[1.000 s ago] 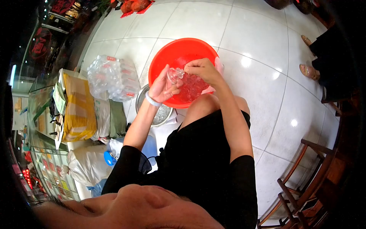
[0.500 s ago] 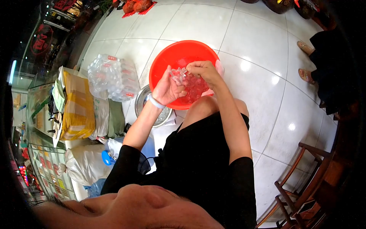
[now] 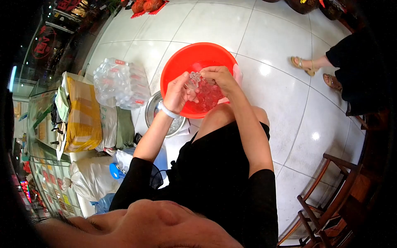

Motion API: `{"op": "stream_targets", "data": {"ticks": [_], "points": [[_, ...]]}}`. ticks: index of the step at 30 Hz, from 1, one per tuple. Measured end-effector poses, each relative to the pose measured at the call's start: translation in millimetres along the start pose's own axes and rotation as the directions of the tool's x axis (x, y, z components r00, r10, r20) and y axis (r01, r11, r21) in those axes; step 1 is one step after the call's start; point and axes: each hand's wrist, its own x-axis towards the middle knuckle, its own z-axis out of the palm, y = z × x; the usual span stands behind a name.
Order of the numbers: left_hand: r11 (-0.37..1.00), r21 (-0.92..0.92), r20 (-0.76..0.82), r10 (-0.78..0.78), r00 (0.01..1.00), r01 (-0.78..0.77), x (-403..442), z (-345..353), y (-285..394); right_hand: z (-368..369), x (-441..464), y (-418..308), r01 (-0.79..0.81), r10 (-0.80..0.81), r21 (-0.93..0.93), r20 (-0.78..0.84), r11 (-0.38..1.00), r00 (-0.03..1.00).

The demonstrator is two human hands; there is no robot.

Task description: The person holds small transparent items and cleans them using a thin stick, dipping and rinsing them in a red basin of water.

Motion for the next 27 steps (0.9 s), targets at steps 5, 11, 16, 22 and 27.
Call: {"op": "stream_targets", "data": {"ticks": [5,11,16,22,27], "points": [[0.939,-0.254,0.126,-0.204,0.971,0.231,1.8,0.0,9.4,-1.3,-0.2,-2.5,0.019,-0.019,0.007,0.073,1.000,0.997],[0.714,-0.456,0.460,-0.321,0.828,0.530,9.8,-19.5,4.3,0.8,-4.0,-7.8,0.053,-0.045,-0.067,0.119,0.996,0.992],[0.729,-0.460,0.476,-0.279,0.834,0.507,13.0,-26.6,-3.7,1.2,-5.5,-9.2,0.073,-0.058,-0.134,0.112,0.988,0.992],[0.973,-0.232,0.010,-0.016,1.000,0.018,-1.7,-3.6,3.1,9.3,-5.5,-6.6,0.120,-0.119,-0.164,0.016,0.979,0.993],[0.979,0.022,-0.064,0.203,0.977,-0.202,-1.4,-3.5,-7.8,2.0,-0.5,2.3,0.100,-0.102,-0.096,-0.020,0.990,0.995]]}}
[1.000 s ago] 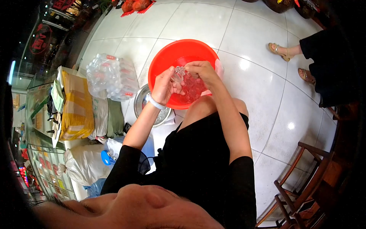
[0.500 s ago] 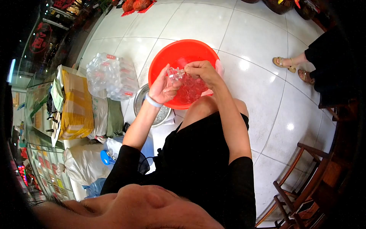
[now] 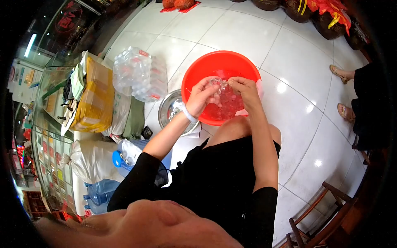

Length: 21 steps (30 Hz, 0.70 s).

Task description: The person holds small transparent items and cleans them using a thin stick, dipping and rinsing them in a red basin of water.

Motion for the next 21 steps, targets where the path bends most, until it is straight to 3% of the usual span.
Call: {"op": "stream_targets", "data": {"ticks": [2,3,5,6,8,10,16,18,21], "points": [[0.985,-0.065,0.100,-0.152,0.983,0.159,8.5,-9.5,-2.6,-1.2,-0.1,0.0,0.001,-0.001,-0.023,-0.005,1.000,1.000],[0.985,-0.063,0.103,-0.152,0.983,0.159,10.8,-13.6,0.4,0.7,-0.1,-1.7,0.006,-0.006,-0.040,-0.012,0.999,1.000],[0.871,-0.185,0.298,-0.391,0.871,0.455,12.3,-19.8,4.1,3.9,-3.1,-6.1,0.033,-0.033,-0.074,-0.002,0.997,0.999],[0.833,-0.180,0.299,-0.460,0.836,0.523,12.6,-17.1,7.6,4.4,-4.3,-9.1,0.063,-0.062,-0.111,0.013,0.992,0.998],[0.751,-0.252,0.446,-0.470,0.762,0.611,16.0,-26.1,1.9,2.6,-6.5,-12.3,0.039,-0.037,-0.149,0.012,0.988,0.999],[0.696,-0.281,0.507,-0.477,0.718,0.661,17.0,-30.1,-0.7,5.1,-6.3,-14.3,0.089,-0.073,-0.181,0.096,0.979,0.993],[0.689,-0.285,0.424,-0.532,0.733,0.666,12.8,-29.7,-1.9,3.8,3.1,8.8,0.225,-0.218,-0.193,0.058,0.955,0.974],[0.660,-0.377,0.409,-0.511,0.756,0.649,14.0,-27.0,-2.5,4.2,3.0,9.2,0.205,-0.202,-0.181,0.039,0.962,0.979],[0.673,-0.368,0.392,-0.513,0.764,0.641,14.3,-23.9,2.4,2.3,1.4,4.9,0.163,-0.159,-0.177,0.036,0.971,0.987]]}}
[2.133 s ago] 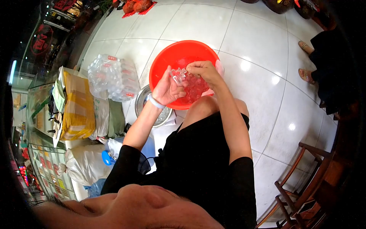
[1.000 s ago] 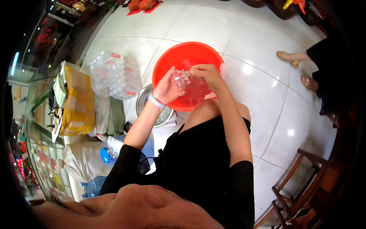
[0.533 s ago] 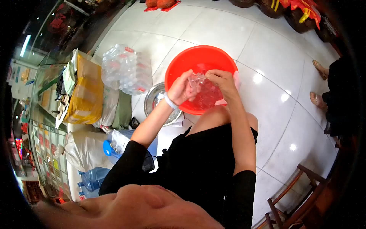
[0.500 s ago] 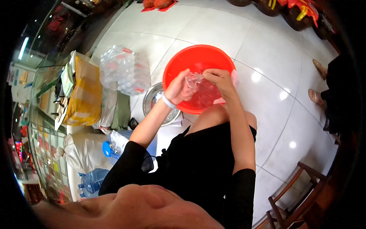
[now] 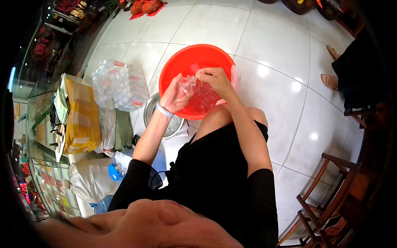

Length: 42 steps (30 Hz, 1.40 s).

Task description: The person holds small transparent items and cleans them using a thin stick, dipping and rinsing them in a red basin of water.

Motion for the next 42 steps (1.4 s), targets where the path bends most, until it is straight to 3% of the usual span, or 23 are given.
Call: {"op": "stream_targets", "data": {"ticks": [4,6,7,9,14,16,20,23,25,26,29,32,33,35,36,38,39,41,42], "points": [[0.998,0.056,-0.014,0.020,1.000,-0.020,-3.4,5.6,2.9,-7.4,-2.5,-17.9,-0.082,0.081,-0.002,0.112,0.997,0.990],[0.957,0.259,-0.094,0.157,0.983,-0.128,-8.4,7.9,1.5,-8.5,-2.7,-13.8,-0.049,0.054,-0.043,0.119,0.998,0.991],[0.957,0.259,-0.094,0.158,0.983,-0.129,-8.4,10.1,-1.9,-8.6,-2.5,-10.3,-0.017,0.027,-0.084,0.127,0.996,0.992],[0.710,0.608,-0.176,0.558,0.811,-0.357,-6.0,14.7,-10.7,-5.3,-2.0,-1.7,0.048,-0.031,-0.159,0.106,0.986,0.994],[0.724,0.548,-0.177,0.590,0.787,-0.420,-6.3,6.1,-10.8,-1.2,-3.0,6.4,0.184,-0.175,-0.309,0.057,0.933,0.983],[0.717,0.546,-0.167,0.601,0.782,-0.434,-5.9,3.9,-9.6,-1.2,-1.4,6.1,0.339,-0.323,-0.398,0.110,0.852,0.940],[0.642,0.643,-0.113,0.619,0.777,-0.418,-4.6,-1.2,-9.1,-1.3,0.5,6.9,0.398,-0.378,-0.396,0.131,0.828,0.917],[0.577,0.666,0.009,0.628,0.778,-0.473,-5.8,-3.5,-13.6,-2.0,-0.2,6.6,0.346,-0.319,-0.398,0.134,0.850,0.938],[0.224,0.837,0.198,0.726,0.658,-0.499,-5.6,-2.2,-19.4,-1.5,-0.4,7.5,0.334,-0.326,-0.405,0.090,0.851,0.941],[0.225,0.838,0.196,0.727,0.658,-0.498,-6.0,-2.3,-19.5,-0.7,-0.8,8.0,0.333,-0.325,-0.405,0.091,0.852,0.941],[0.019,0.868,0.328,0.728,0.602,-0.497,-5.9,-2.5,-19.4,1.6,-1.5,8.6,0.259,-0.279,-0.360,-0.006,0.896,0.960],[-0.006,0.855,0.352,0.741,0.572,-0.518,-5.9,1.0,-20.0,1.6,-2.3,6.2,0.217,-0.246,-0.328,-0.049,0.919,0.968],[-0.007,0.855,0.353,0.740,0.572,-0.518,-5.6,1.6,-21.2,0.8,-2.8,3.0,0.180,-0.194,-0.258,-0.028,0.949,0.981],[0.290,0.731,0.254,0.724,0.641,-0.617,-5.1,2.6,-23.1,-0.9,-3.7,-3.0,0.140,-0.143,-0.187,-0.004,0.972,0.990],[0.289,0.732,0.255,0.724,0.641,-0.617,-6.0,3.5,-21.6,-2.1,-4.5,-5.8,0.122,-0.120,-0.142,0.022,0.982,0.993],[0.607,0.575,0.079,0.626,0.776,-0.549,-9.9,5.5,-16.0,-3.3,-5.3,-7.2,0.103,-0.099,-0.098,0.049,0.990,0.994],[0.607,0.574,0.079,0.627,0.775,-0.550,-10.6,2.0,-12.9,-3.6,-5.1,-6.4,0.101,-0.096,-0.066,0.071,0.993,0.993],[0.789,0.449,0.062,0.440,0.896,-0.419,-9.6,-6.3,-7.2,-4.3,-4.3,-5.1,0.097,-0.094,-0.035,0.092,0.995,0.991],[0.789,0.450,0.062,0.440,0.896,-0.419,-9.7,-3.4,-6.0,-4.5,-4.0,-4.7,0.101,-0.097,-0.030,0.100,0.994,0.990]]}}
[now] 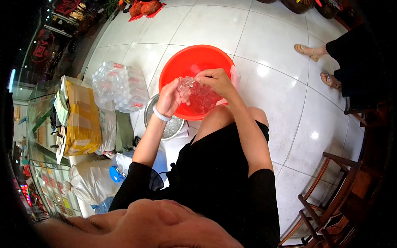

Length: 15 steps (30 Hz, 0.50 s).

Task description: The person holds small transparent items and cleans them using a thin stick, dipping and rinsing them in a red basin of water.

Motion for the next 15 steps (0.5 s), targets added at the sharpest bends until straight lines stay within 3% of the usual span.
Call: {"op": "stream_targets", "data": {"ticks": [2,3,5,9,11,15], "points": [[0.972,-0.091,-0.043,-0.222,0.974,0.218,0.9,5.4,5.3,-0.3,-0.4,0.8,0.004,-0.004,0.006,0.006,1.000,1.000],[0.972,-0.091,-0.043,-0.223,0.974,0.218,2.3,1.9,4.8,-0.3,-0.5,0.4,-0.001,0.001,0.011,0.021,1.000,1.000],[0.878,-0.268,0.234,-0.340,0.911,0.396,4.6,-7.9,2.7,-0.4,-0.3,-0.7,-0.006,0.005,0.016,0.039,1.000,0.999],[0.826,-0.300,0.250,-0.415,0.875,0.478,5.2,-10.7,1.7,-1.2,-0.7,-3.3,-0.035,0.039,-0.057,0.070,0.998,0.997],[0.809,-0.263,0.422,-0.394,0.816,0.526,8.8,-21.0,-3.6,-0.7,-1.2,-3.3,-0.033,0.039,-0.078,0.075,0.996,0.996],[0.806,-0.262,0.429,-0.395,0.813,0.530,9.5,-22.6,-7.2,4.2,-1.3,2.5,0.005,0.000,-0.169,0.031,0.986,1.000]]}}
